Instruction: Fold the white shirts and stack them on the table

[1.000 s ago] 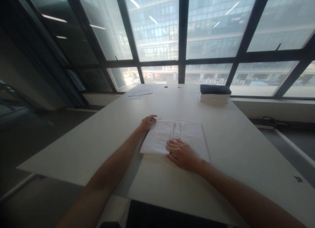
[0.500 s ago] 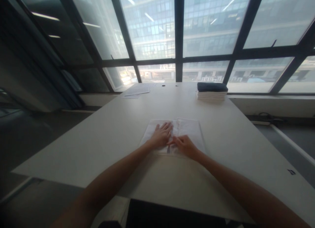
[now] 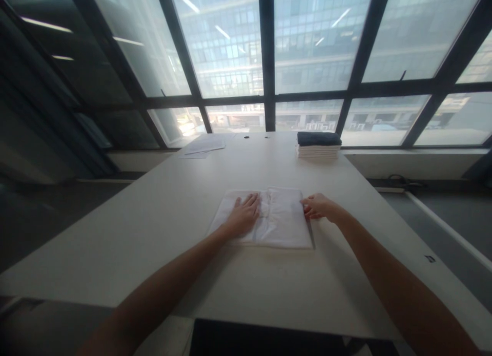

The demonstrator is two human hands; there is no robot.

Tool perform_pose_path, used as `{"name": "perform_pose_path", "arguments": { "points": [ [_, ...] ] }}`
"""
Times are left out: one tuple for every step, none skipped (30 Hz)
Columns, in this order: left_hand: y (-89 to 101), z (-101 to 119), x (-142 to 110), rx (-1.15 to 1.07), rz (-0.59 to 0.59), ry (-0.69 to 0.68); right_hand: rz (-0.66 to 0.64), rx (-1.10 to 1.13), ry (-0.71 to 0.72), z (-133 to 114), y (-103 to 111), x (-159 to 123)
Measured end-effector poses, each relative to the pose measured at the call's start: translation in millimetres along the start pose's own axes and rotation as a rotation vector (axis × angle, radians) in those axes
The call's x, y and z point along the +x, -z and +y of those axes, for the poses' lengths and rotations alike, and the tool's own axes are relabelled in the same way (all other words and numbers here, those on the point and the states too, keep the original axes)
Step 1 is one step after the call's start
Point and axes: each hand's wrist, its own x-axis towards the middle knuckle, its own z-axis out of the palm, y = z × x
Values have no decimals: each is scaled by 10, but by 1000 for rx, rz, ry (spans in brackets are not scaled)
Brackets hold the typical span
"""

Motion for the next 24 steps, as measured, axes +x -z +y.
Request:
{"name": "perform_pose_path", "arguments": {
  "points": [
    [-6,0,2,4,5,-3,-55,4,6,0,-6,-17],
    [-12,0,3,9,9,-7,-114,19,20,4,-17,-30],
    [-19,1,4,16,12,-9,-176,50,39,10,-33,-37],
    [-26,2,4,23,14,-9,-236,92,59,14,-53,-42],
    [-35,1,4,31,18,-9,-283,136,81,13,-76,-44],
    [-46,-2,3,39,24,-9,-312,175,104,4,-103,-47],
    [-59,-8,2,45,34,-12,-320,202,126,-16,-130,-54],
    [-75,-16,3,49,46,-16,-314,216,148,-49,-158,-65],
    [-92,-26,6,48,57,-22,-293,213,168,-96,-185,-82],
    [-110,-37,13,42,67,-30,-264,197,184,-157,-211,-107],
    [-126,-48,21,32,73,-37,-229,170,194,-231,-237,-138],
    [-138,-57,31,16,73,-40,-191,140,204,-316,-265,-173],
    [-146,-62,40,-3,72,-37,-155,105,211,-411,-295,-212],
    [-147,-64,48,-26,67,-32,-124,70,218,-512,-329,-250],
    [-142,-61,51,-52,63,-26,-97,37,226,-617,-370,-285],
    [-131,-54,51,-83,61,-23,-72,5,233,-724,-417,-317],
    [-117,-46,47,-119,63,-25,-43,-27,237,-831,-472,-343],
    [-100,-38,41,-164,71,-30,-14,-60,238,-936,-534,-364],
    [-83,-34,36,-226,83,-37,17,-92,240,-1038,-602,-380],
    [-66,-36,36,-335,97,-32,46,-123,247,-1135,-674,-391],
    [-50,-47,42,-476,112,-12,69,-151,257,-1226,-749,-399],
    [-35,-69,56,-628,126,20,84,-177,274,-1312,-825,-402],
    [-20,-104,76,-769,139,60,91,-205,295,-1391,-902,-401],
    [-5,-152,98,-890,152,105,91,-236,320,-1463,-983,-397]
  ]
}}
